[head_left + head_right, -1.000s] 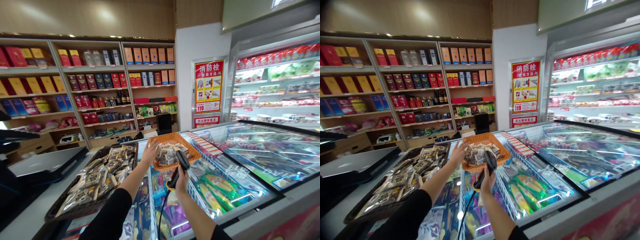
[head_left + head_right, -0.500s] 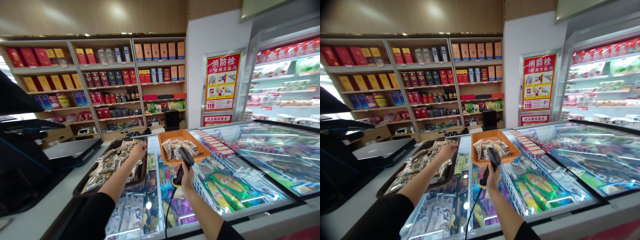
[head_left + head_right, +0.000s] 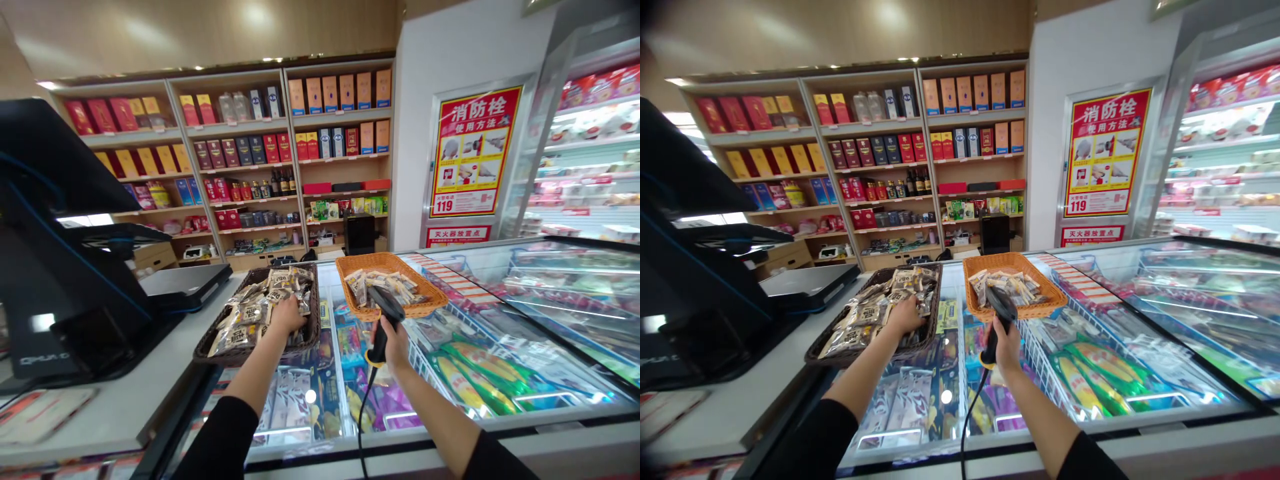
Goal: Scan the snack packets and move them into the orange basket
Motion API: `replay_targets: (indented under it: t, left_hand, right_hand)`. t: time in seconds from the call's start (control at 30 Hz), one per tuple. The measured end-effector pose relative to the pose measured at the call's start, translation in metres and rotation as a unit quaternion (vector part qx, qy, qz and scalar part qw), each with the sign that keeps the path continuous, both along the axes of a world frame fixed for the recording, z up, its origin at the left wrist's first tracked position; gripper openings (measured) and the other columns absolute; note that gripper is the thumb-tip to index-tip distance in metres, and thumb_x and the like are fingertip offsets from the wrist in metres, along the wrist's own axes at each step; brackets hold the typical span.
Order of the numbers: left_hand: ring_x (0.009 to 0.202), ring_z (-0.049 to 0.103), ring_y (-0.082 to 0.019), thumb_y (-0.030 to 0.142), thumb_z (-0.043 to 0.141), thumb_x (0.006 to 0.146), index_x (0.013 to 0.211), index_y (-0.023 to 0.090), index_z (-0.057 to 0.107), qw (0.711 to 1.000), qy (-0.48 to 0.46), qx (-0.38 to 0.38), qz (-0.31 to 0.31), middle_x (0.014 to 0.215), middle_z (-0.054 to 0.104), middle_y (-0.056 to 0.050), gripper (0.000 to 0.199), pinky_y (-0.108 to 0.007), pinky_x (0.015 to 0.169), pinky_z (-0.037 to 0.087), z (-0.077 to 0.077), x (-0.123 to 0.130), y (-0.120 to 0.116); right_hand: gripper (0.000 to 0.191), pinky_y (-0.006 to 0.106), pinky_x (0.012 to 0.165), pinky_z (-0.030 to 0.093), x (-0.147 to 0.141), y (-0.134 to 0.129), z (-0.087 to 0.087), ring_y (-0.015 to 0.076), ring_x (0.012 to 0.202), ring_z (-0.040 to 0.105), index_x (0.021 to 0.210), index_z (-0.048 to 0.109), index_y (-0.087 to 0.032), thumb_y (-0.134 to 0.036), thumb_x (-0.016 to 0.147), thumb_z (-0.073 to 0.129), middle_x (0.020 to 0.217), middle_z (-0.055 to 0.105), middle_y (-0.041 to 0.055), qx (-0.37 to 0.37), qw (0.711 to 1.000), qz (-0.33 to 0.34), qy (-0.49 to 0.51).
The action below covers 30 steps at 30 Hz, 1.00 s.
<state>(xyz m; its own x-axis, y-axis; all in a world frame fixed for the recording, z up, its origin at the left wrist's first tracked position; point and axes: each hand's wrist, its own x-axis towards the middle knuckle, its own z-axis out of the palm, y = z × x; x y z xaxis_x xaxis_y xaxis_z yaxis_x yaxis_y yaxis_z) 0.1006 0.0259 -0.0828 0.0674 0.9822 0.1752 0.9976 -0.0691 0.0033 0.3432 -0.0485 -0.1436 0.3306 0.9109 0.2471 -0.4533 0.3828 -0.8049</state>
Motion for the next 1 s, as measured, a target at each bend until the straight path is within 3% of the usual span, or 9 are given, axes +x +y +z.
replay_targets:
  t: [0.17,0.33,0.5,0.63,0.73,1.0]
  left_hand:
    - [0.117,0.051,-0.034,0.028,0.056,0.071,0.119,0.013,0.057,0.999,0.033,0.001,0.018,0.118,0.062,-0.019,0.051,-0.041,0.092,0.042,-0.002,0.007,-0.002]
    - [0.123,0.044,-0.039,0.042,0.053,0.075,0.122,0.009,0.058,0.998,-0.004,-0.035,0.049,0.117,0.063,-0.024,0.057,-0.048,0.097,0.036,-0.002,0.015,-0.003]
    - [0.118,0.051,-0.035,0.045,0.052,0.079,0.111,0.022,0.067,0.987,-0.157,-0.014,0.030,0.111,0.069,-0.012,0.042,-0.042,0.093,0.040,-0.001,0.002,0.005]
    - [0.095,0.063,-0.026,0.040,0.059,0.078,0.086,0.019,0.069,0.944,-0.328,0.007,0.023,0.091,0.072,-0.008,0.025,-0.030,0.076,0.045,-0.005,-0.009,0.012]
    - [0.082,0.065,-0.021,0.035,0.059,0.079,0.083,0.018,0.064,0.923,-0.381,0.023,0.039,0.088,0.072,-0.006,0.018,-0.026,0.067,0.044,-0.010,-0.012,0.015]
    - [0.097,0.065,-0.028,0.033,0.068,0.073,0.089,0.017,0.065,0.956,-0.266,0.039,0.121,0.099,0.071,-0.013,0.023,-0.029,0.072,0.044,-0.007,-0.013,0.020]
  right_hand:
    - [0.037,0.024,0.036,0.038,0.000,-0.002,0.003,0.0125,0.036,0.048,0.070,0.053,-0.020,-0.052,0.067,0.072,0.049,0.054,-0.0044,0.002,1.000,0.008,0.012]
    - [0.037,0.025,0.035,0.038,0.002,0.000,0.001,0.0130,0.036,0.050,0.072,0.054,-0.019,-0.052,0.066,0.072,0.050,0.055,-0.0039,-0.005,1.000,0.008,0.006]
    - [0.035,0.025,0.036,0.039,0.003,0.003,-0.003,0.0129,0.037,0.050,0.073,0.054,-0.020,-0.050,0.068,0.071,0.052,0.056,-0.0042,-0.001,1.000,0.004,0.002]
    - [0.035,0.025,0.036,0.040,0.002,0.003,-0.004,0.0127,0.037,0.050,0.074,0.054,-0.020,-0.049,0.069,0.071,0.053,0.056,-0.0044,0.002,1.000,0.006,0.000]
    - [0.034,0.026,0.036,0.039,0.001,0.001,-0.002,0.0131,0.036,0.050,0.074,0.054,-0.020,-0.050,0.070,0.070,0.051,0.055,-0.0044,-0.004,1.000,0.007,-0.005]
    - [0.036,0.026,0.035,0.038,0.000,-0.001,0.003,0.0130,0.035,0.048,0.071,0.053,-0.020,-0.051,0.067,0.071,0.048,0.054,-0.0042,-0.003,1.000,0.013,-0.011]
